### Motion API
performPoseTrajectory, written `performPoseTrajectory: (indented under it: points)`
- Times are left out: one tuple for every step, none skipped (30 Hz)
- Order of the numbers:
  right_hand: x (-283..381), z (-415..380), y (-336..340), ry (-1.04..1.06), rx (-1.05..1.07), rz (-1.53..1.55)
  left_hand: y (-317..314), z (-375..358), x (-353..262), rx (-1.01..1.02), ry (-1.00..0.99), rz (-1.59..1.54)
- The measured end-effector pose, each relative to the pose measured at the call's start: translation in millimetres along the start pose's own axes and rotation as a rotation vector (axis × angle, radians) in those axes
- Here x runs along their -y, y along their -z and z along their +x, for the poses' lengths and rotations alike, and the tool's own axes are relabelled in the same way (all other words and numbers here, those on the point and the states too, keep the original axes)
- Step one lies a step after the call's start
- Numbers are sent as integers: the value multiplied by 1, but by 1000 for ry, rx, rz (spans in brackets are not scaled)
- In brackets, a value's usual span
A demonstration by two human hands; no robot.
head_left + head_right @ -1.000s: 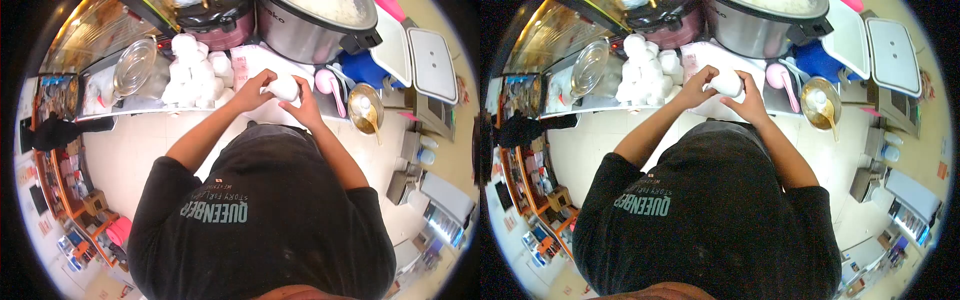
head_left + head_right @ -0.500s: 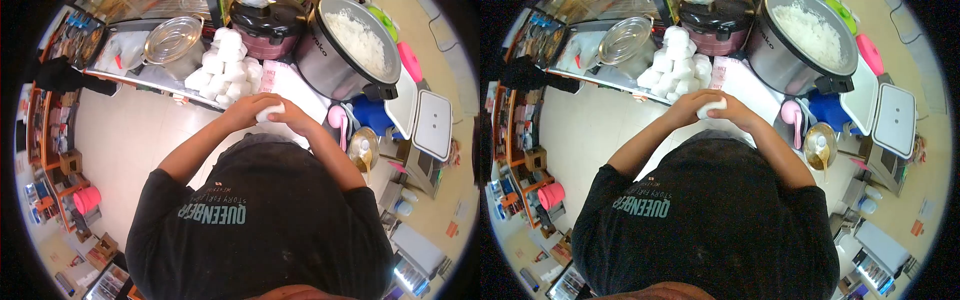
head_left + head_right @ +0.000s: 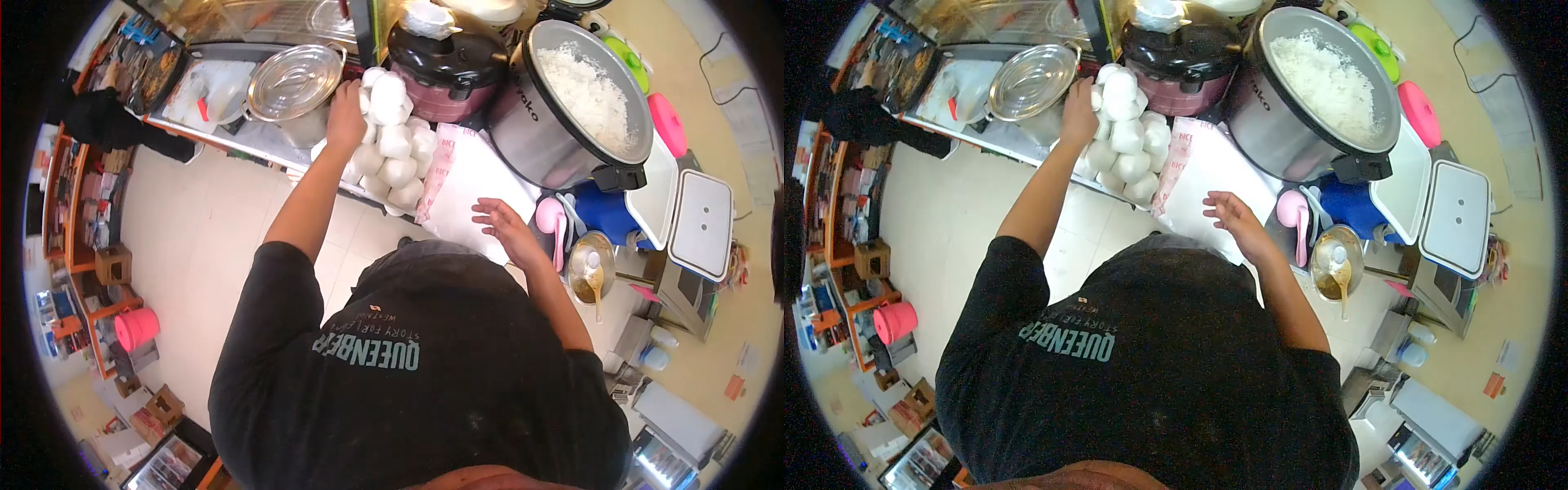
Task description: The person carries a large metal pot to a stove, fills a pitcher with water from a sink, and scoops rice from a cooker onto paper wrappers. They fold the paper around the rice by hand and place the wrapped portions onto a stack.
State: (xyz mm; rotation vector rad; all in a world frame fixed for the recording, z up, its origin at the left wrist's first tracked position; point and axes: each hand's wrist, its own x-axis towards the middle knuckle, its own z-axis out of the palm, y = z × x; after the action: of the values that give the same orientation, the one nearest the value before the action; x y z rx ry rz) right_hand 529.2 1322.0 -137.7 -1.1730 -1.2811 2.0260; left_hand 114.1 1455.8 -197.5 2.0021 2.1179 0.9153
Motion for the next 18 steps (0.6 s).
performPoseTrajectory:
  points:
    - [2,-6,3,23,-11,-13,-8,4,11,15,-14,-39]
    - [2,-13,8,44,-23,-23,-20,7,28,34,-29,-76]
    - [1,-19,14,65,-34,-31,-25,11,37,55,-43,-113]
    - [-3,-24,25,95,-79,-79,-21,8,35,90,-12,-160]
    - [-8,-29,37,108,-190,-172,-9,1,22,51,-82,-66]
    - [-18,-34,52,85,-383,-429,4,-8,9,8,-151,29]
    - [-30,-37,68,59,-572,-689,16,-19,-6,-38,-217,124]
    - [-40,-42,83,130,-726,-920,21,-31,-20,-51,-188,144]
    - [-52,-48,97,200,-880,-1153,21,-42,-26,-90,-199,97]
    - [-63,-53,107,271,-1031,-1387,18,-53,-31,-128,-208,49]
    - [-74,-55,114,176,-1012,-1394,21,-62,-42,-167,-216,1]
    - [-85,-57,121,80,-991,-1401,18,-72,-59,-256,-257,-47]
    - [-90,-59,125,-15,-968,-1407,5,-82,-68,-226,-338,-191]
    - [-90,-58,128,-71,-952,-1388,2,-97,-100,-139,-372,-251]
    - [-88,-55,128,-125,-935,-1370,-17,-109,-110,109,-416,-385]
    - [-84,-53,128,-183,-923,-1353,-35,-121,-125,345,-552,-427]
    - [-92,-50,133,-136,-926,-1339,-45,-131,-144,497,-671,-429]
    - [-105,-45,140,-97,-943,-1325,-55,-140,-160,642,-711,-297]
